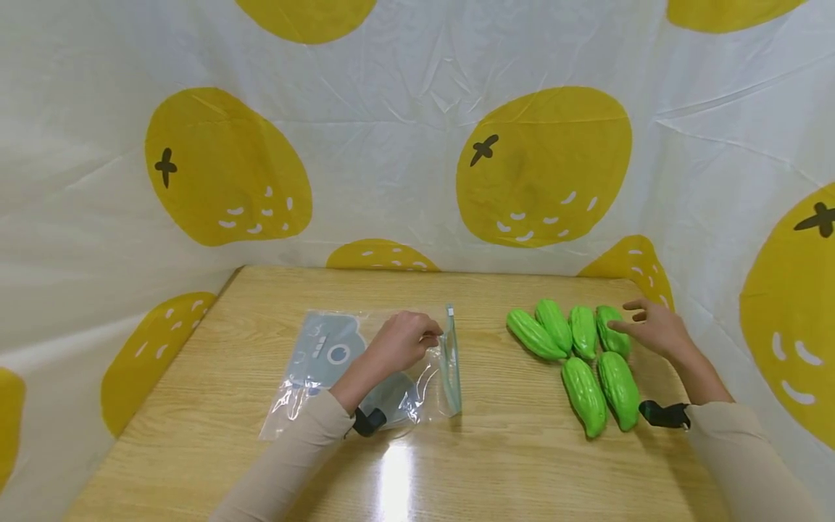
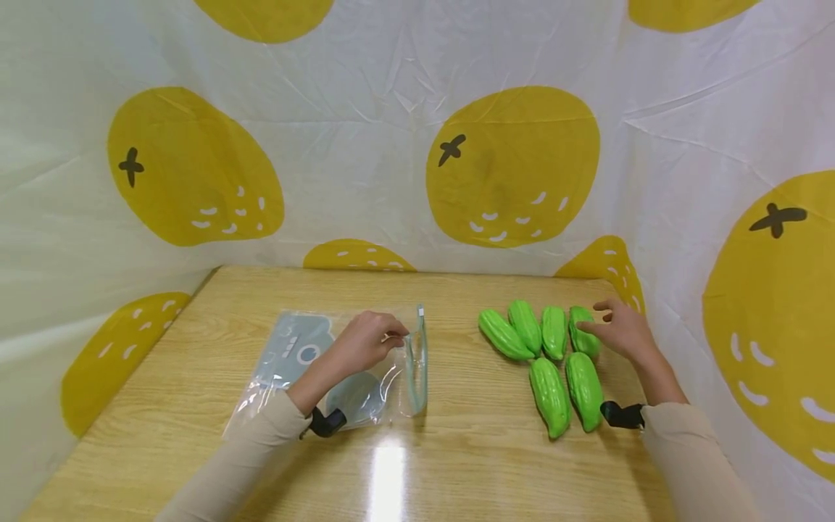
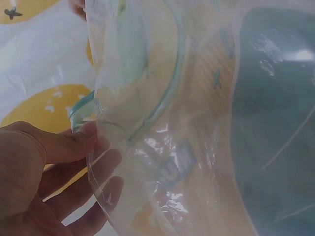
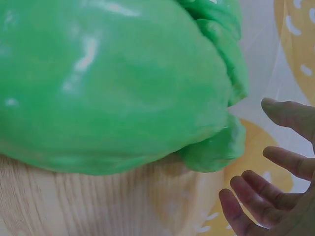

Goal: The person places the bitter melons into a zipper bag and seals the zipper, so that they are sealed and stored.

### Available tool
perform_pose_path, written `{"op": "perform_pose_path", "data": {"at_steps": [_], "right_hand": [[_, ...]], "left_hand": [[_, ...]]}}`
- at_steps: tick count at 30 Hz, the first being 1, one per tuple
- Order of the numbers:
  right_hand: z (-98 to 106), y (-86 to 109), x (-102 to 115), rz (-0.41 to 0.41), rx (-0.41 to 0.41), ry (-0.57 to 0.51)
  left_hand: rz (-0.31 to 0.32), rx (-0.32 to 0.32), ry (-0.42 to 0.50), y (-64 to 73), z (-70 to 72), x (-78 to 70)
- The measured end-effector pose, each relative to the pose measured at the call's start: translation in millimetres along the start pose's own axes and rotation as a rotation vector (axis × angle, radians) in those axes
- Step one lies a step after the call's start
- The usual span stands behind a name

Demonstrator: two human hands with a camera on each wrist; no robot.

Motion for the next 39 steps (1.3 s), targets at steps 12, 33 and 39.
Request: {"op": "perform_pose_path", "data": {"at_steps": [12, 33, 39], "right_hand": [[-19, -7.6, -6, -0.052, 0.187, -0.098], [-19, 0.1, -10, -0.039, 0.166, -0.072], [-20, 0.6, -14, -0.035, 0.177, -0.082]], "left_hand": [[0.022, 0.000, -0.011, 4.0, 2.9, -2.7], [0.048, -0.022, -0.019, 12.8, -2.2, -2.4], [0.061, -0.035, -0.026, 18.8, -5.7, -2.8]]}}
Point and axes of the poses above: each hand's wrist, its own y-axis away from the middle knuckle, its own z-axis out of the back of the hand, x = y × z, the point moved 1 cm from there along -y, towards the middle knuckle, and after that the axes turned 9 degrees about -z, right-handed, at the moved point
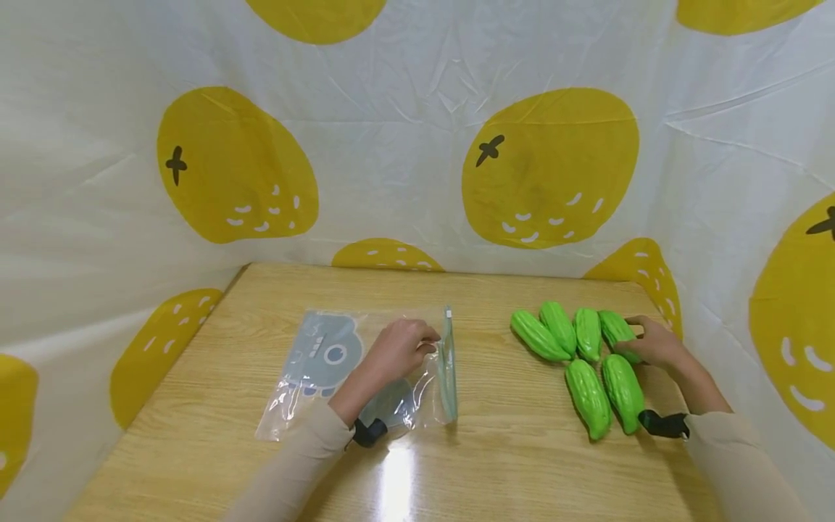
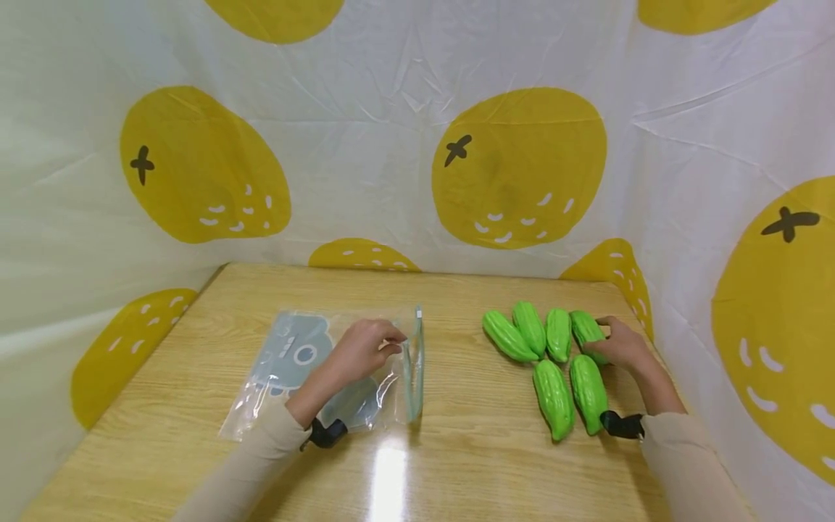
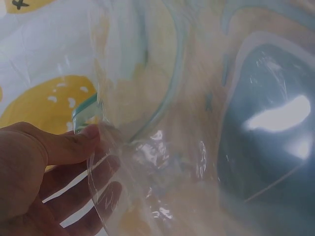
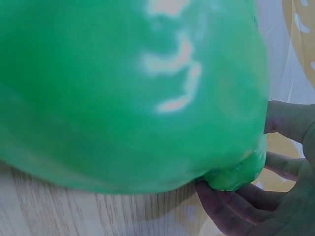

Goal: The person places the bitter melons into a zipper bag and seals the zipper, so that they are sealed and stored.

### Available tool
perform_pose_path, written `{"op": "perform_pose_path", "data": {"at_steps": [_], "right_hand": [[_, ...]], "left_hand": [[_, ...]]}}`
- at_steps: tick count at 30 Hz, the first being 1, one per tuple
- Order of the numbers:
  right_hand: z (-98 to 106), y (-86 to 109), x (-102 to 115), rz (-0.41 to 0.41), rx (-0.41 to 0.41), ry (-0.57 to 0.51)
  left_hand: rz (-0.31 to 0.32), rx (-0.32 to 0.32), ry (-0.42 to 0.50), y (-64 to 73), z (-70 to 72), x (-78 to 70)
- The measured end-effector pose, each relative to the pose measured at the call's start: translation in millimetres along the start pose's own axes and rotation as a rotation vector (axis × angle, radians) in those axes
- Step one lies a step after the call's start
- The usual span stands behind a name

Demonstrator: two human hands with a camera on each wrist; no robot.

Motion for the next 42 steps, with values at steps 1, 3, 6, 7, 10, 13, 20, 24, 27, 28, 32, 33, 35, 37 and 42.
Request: {"op": "perform_pose_path", "data": {"at_steps": [1, 3, 6, 7, 10, 13, 20, 24, 27, 28, 32, 33, 35, 37, 42], "right_hand": [[0, 0.2, 0, 0.000, -0.002, 0.002], [0, 0.6, 0, -0.003, -0.009, 0.007], [0, 1.1, 0, -0.007, -0.018, 0.012], [0, 1.4, 0, -0.009, -0.020, 0.013], [0, 2.6, 1, -0.003, -0.023, 0.016], [-1, 3.6, 2, 0.008, -0.032, 0.029], [-5, 1.5, 2, 0.004, -0.043, 0.057], [-4, 1.3, -1, 0.000, -0.038, 0.034], [-1, 2.0, -1, 0.003, -0.051, 0.023], [-1, 2.6, -2, 0.007, -0.057, 0.024], [2, 6.0, 0, 0.019, -0.074, 0.026], [4, 7.3, 1, 0.019, -0.078, 0.031], [7, 10.9, 4, 0.010, -0.082, 0.039], [10, 15.1, 6, 0.002, -0.084, 0.047], [15, 23.8, 13, 0.024, -0.101, 0.034]], "left_hand": [[0.000, -0.005, -0.003, 1.1, -0.1, 0.1], [0.001, -0.018, -0.003, 3.4, 0.3, 0.3], [-0.002, -0.034, 0.009, 7.3, 1.3, 0.5], [-0.002, -0.036, 0.010, 8.5, 1.3, 0.6], [-0.006, -0.044, 0.015, 12.1, 0.9, 1.0], [-0.001, -0.049, 0.012, 15.2, -0.8, 2.4], [0.002, -0.067, 0.019, 21.8, -1.2, 5.8], [-0.008, -0.048, 0.005, 23.7, -1.7, 5.7], [-0.024, -0.038, -0.007, 24.2, -1.9, 5.8], [-0.026, -0.034, -0.012, 24.2, -2.0, 5.6], [-0.018, -0.036, -0.012, 25.3, -1.0, 6.0], [-0.015, -0.038, -0.011, 25.6, -0.6, 6.3], [-0.012, -0.040, -0.011, 25.9, 0.0, 6.8], [-0.012, -0.043, -0.007, 26.2, 0.6, 7.0], [-0.016, -0.050, -0.001, 26.7, 1.3, 6.1]]}}
Point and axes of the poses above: each hand's wrist, its own y-axis away from the middle knuckle, its own z-axis out of the back of the hand, x = y × z, the point moved 1 cm from there along -y, towards the middle knuckle, and after that the axes turned 9 degrees about -z, right-handed, at the moved point
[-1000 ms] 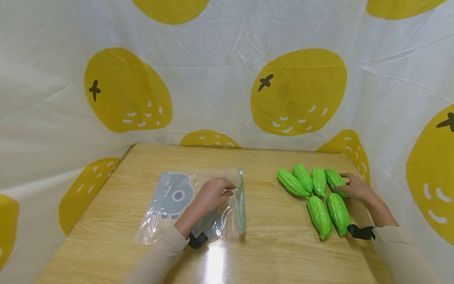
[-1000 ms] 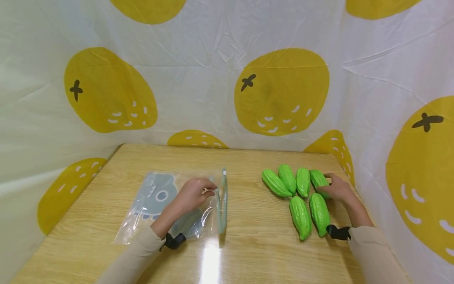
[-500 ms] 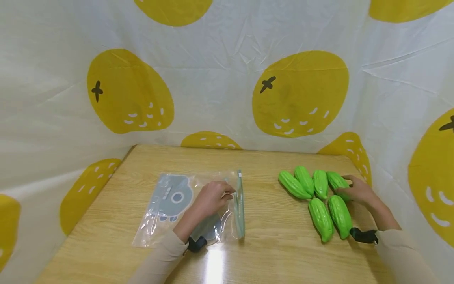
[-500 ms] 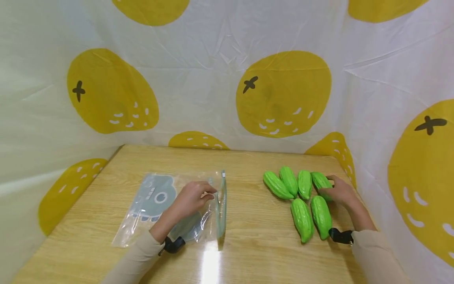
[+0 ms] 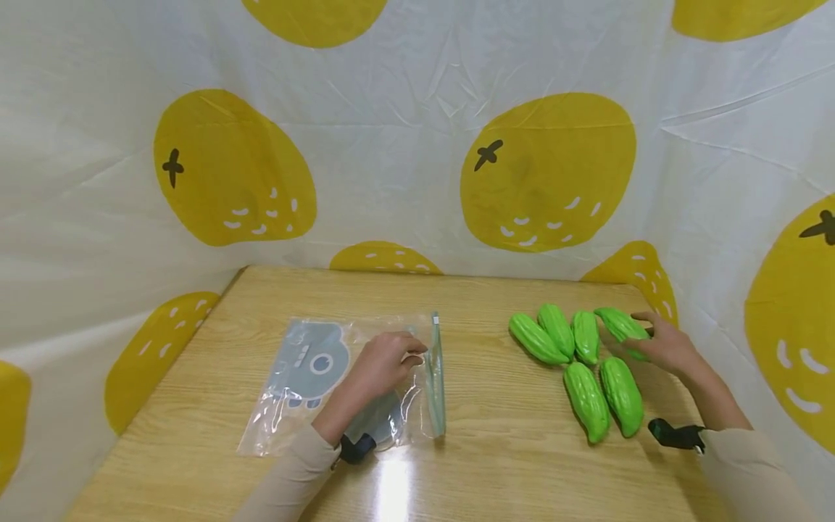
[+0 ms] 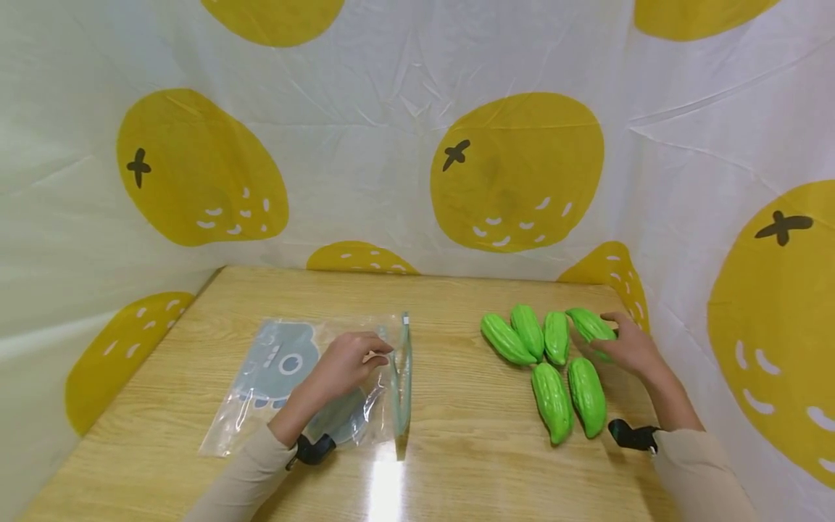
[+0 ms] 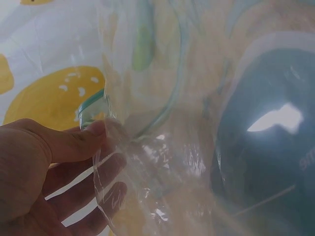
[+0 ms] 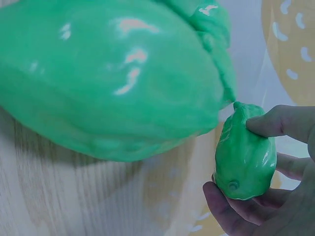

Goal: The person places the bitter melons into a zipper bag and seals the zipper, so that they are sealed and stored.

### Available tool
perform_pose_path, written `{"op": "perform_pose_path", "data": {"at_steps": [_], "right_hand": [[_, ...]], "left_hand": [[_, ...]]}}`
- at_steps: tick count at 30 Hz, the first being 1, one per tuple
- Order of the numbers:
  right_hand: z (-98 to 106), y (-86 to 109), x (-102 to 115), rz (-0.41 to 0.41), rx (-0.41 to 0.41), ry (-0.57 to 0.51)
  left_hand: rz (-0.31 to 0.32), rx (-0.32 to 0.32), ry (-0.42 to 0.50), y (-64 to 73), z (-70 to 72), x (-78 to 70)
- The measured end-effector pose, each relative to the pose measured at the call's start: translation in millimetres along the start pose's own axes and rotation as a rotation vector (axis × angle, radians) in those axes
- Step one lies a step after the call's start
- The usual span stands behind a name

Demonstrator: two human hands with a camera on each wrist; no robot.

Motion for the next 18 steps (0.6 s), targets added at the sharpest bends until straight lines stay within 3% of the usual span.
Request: {"op": "perform_pose_path", "data": {"at_steps": [18], "right_hand": [[10, 9.7, 35, 0.110, -0.065, 0.008]], "left_hand": [[-0.015, -0.007, -0.004, 1.3, -0.9, 0.3]]}}
Point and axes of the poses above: each hand's wrist, its own y-axis away from the middle knuckle, its own z-axis out of the back of the hand, x = y × z, the point moved 1 cm from there along -y, towards the middle knuckle, and after that the axes turned 9 degrees about -z, right-handed, at the moved point
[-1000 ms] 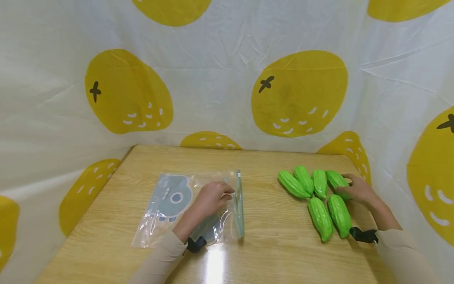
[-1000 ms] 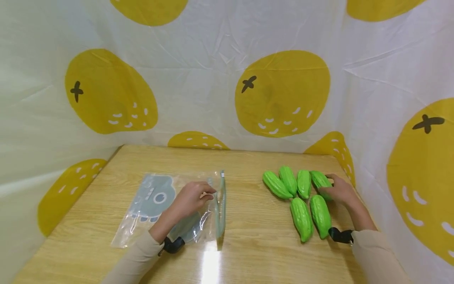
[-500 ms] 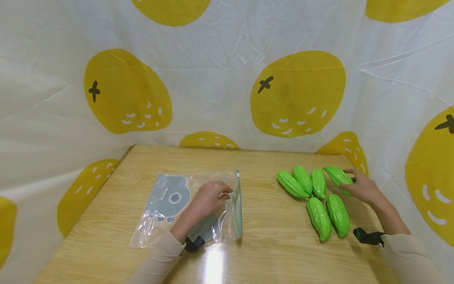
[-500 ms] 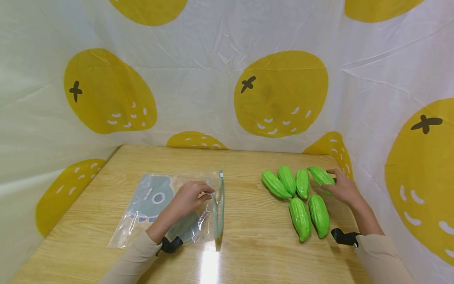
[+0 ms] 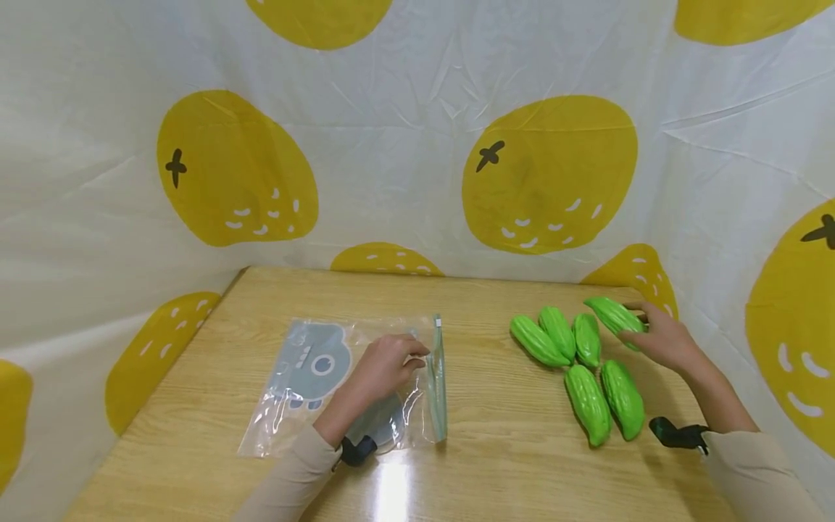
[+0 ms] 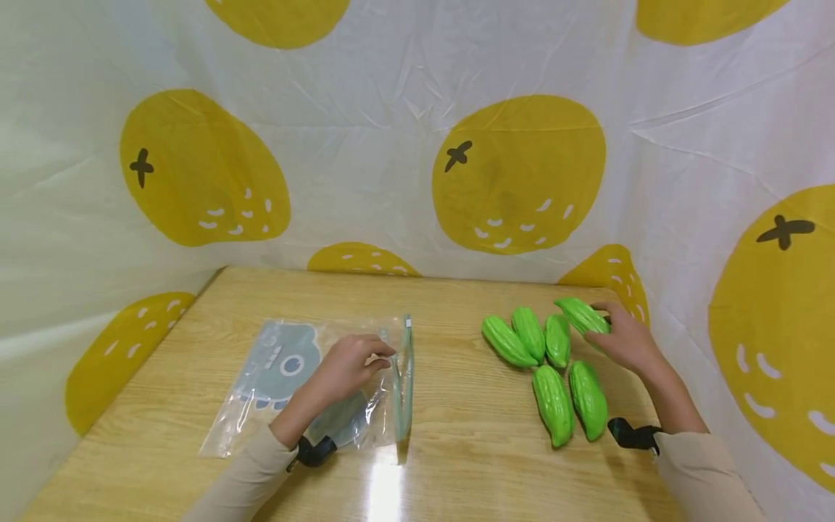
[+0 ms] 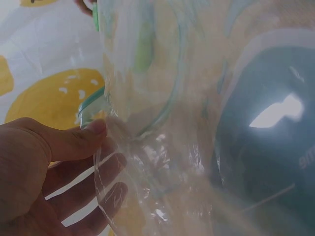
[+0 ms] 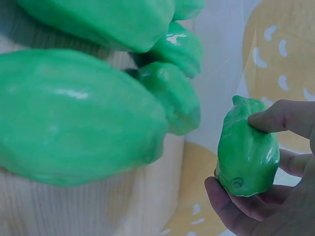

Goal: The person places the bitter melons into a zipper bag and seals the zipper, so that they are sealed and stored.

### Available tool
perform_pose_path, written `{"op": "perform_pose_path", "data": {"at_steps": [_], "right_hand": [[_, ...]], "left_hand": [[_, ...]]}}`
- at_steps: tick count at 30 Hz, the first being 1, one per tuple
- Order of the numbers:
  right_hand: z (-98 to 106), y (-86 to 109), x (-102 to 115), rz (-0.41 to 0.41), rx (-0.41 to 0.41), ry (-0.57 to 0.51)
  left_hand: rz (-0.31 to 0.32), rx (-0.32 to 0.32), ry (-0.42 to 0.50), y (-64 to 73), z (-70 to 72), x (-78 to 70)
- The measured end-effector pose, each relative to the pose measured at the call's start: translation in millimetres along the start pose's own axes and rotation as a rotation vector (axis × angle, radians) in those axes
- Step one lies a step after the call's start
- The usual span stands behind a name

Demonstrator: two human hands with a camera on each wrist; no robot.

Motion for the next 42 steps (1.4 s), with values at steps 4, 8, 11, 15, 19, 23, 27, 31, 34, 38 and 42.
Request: {"op": "perform_pose_path", "data": {"at_steps": [4, 8, 11, 15, 19, 23, 27, 31, 34, 38, 42], "right_hand": [[3, 0.9, 9, 0.035, -0.014, 0.008], [4, 2.3, 17, 0.060, -0.022, 0.019], [4, 3.5, 24, 0.074, -0.022, 0.030], [5, 4.0, 32, 0.089, -0.026, 0.049], [4, 2.9, 40, 0.122, -0.034, 0.054], [0, 2.0, 47, 0.173, -0.036, 0.040], [-4, 4.3, 54, 0.217, -0.039, 0.034], [-6, 8.0, 62, 0.239, -0.045, 0.066], [-8, 8.6, 69, 0.273, -0.051, 0.073], [-12, 10.3, 76, 0.326, -0.047, 0.042], [-14, 15.0, 80, 0.349, -0.036, 0.022]], "left_hand": [[0.001, -0.003, -0.004, -0.3, 0.4, -0.2], [-0.001, -0.002, -0.006, -0.2, 1.2, -1.0], [-0.004, 0.000, -0.007, -0.1, 1.6, -1.4], [-0.005, -0.003, -0.009, -0.5, 1.8, -1.4], [0.000, -0.011, -0.010, -0.8, 2.1, -1.2], [0.003, -0.015, -0.011, 0.3, 1.7, -0.8], [0.000, -0.005, -0.003, 1.5, -0.3, -2.0], [-0.008, 0.003, -0.008, 2.2, -2.9, -3.2], [-0.005, -0.009, -0.019, 4.2, -3.6, -2.6], [-0.002, -0.018, -0.018, 5.5, -3.4, -1.5], [-0.013, -0.003, -0.011, 4.4, -4.2, -2.0]]}}
Point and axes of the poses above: each hand's wrist, its own y-axis away from the middle knuckle, its own z-axis out of the back of the hand, x = y × z, the point moved 1 cm from there along -y, towards the middle knuckle, and after that the axes turned 9 degrees about -z, right-handed, at the moved point
